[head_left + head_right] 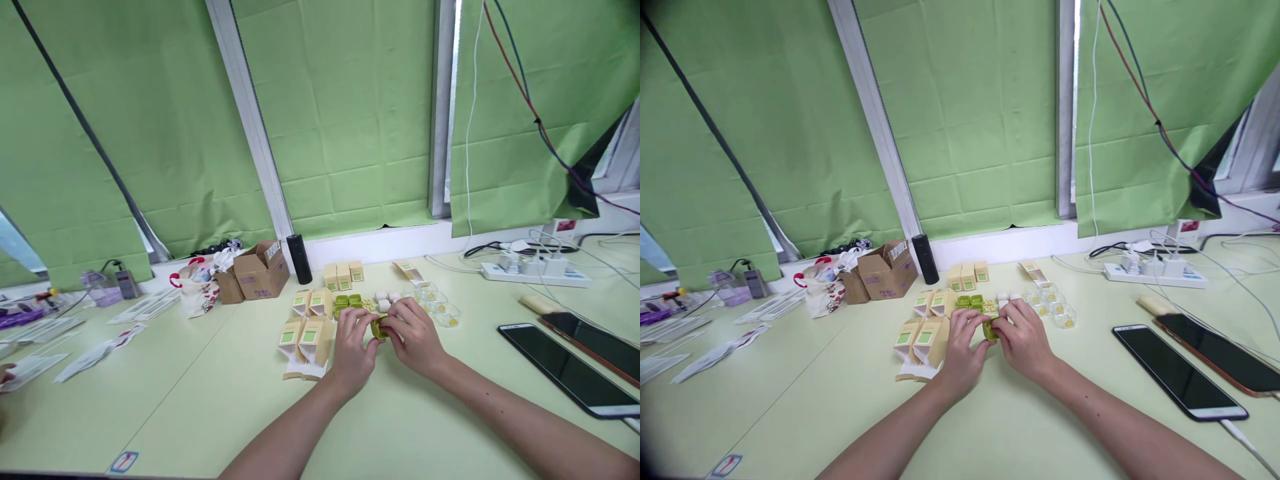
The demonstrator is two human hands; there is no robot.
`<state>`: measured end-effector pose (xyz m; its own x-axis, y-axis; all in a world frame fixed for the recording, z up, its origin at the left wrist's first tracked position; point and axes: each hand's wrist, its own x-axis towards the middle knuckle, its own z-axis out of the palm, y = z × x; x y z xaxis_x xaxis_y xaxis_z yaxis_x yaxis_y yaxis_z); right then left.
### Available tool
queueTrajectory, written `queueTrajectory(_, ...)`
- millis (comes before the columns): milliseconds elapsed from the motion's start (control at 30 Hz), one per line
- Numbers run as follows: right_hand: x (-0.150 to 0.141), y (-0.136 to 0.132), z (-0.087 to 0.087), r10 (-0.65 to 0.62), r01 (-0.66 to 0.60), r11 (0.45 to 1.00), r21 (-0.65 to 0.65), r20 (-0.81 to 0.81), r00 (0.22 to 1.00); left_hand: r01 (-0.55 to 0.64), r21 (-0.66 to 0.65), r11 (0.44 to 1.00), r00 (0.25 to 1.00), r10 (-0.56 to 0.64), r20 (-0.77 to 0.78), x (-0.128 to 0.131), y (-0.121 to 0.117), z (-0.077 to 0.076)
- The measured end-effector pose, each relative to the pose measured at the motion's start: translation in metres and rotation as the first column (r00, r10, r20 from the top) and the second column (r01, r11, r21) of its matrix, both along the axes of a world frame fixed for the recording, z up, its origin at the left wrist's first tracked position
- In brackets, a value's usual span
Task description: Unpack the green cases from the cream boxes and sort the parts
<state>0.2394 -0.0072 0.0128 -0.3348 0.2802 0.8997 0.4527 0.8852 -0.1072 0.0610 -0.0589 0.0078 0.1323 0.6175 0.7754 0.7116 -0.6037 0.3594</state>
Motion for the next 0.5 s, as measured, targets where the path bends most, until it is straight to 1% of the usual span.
queueTrajectory(133,-0.0007,-0.0004,0.0005,0.002,-0.002,1.000,-0.012,0.016,1.000,-0.023,-0.023,0.999,1.000,0.023,0.008,0.0001,0.0002,-0.0002)
queueTrajectory(500,-0.0002,0.0010,-0.0004,0.004,-0.004,1.000,0.004,0.030,1.000,-0.051,-0.026,0.998,0.998,0.052,0.025,0.0024,0.0013,0.0024)
